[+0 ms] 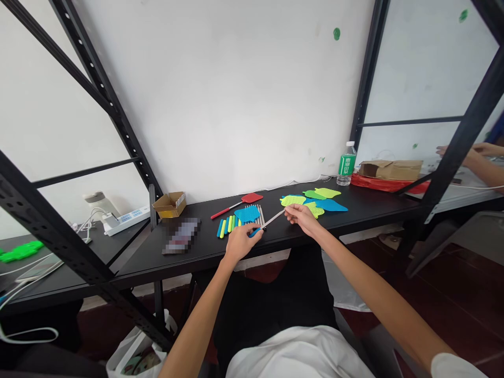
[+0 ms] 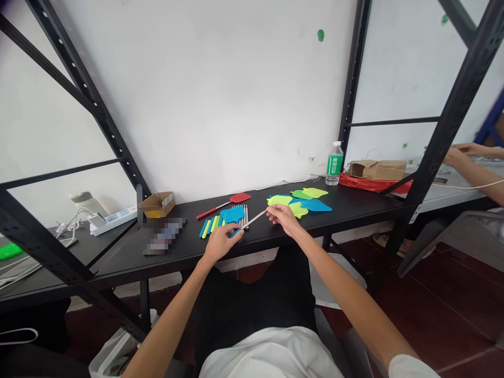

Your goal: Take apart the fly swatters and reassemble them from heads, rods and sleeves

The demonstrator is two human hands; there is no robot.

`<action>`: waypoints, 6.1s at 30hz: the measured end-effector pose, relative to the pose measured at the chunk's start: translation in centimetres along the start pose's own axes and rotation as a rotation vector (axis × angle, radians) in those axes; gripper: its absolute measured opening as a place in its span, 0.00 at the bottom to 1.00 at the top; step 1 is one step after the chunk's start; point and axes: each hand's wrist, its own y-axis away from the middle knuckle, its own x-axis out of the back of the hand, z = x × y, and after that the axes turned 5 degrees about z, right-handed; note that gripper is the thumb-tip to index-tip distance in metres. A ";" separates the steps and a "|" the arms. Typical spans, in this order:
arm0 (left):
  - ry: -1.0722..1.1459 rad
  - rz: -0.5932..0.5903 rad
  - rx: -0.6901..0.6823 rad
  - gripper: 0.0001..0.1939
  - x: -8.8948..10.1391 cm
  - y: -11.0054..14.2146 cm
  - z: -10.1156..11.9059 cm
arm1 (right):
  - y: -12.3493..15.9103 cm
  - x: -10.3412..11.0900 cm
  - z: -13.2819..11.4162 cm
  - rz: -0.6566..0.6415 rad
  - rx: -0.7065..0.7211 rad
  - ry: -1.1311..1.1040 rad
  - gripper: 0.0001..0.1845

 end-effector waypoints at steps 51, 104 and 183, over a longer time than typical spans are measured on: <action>-0.012 -0.013 0.005 0.18 -0.1 -0.1 0.0 | 0.1 -0.2 0.6 -0.067 0.124 0.244 0.24; -0.028 -0.019 -0.017 0.17 0.0 0.0 0.0 | 0.3 -0.3 0.6 -0.078 0.151 0.270 0.24; -0.018 -0.028 0.000 0.18 0.1 0.1 -0.1 | 0.7 0.0 -0.2 -0.288 0.272 0.475 0.27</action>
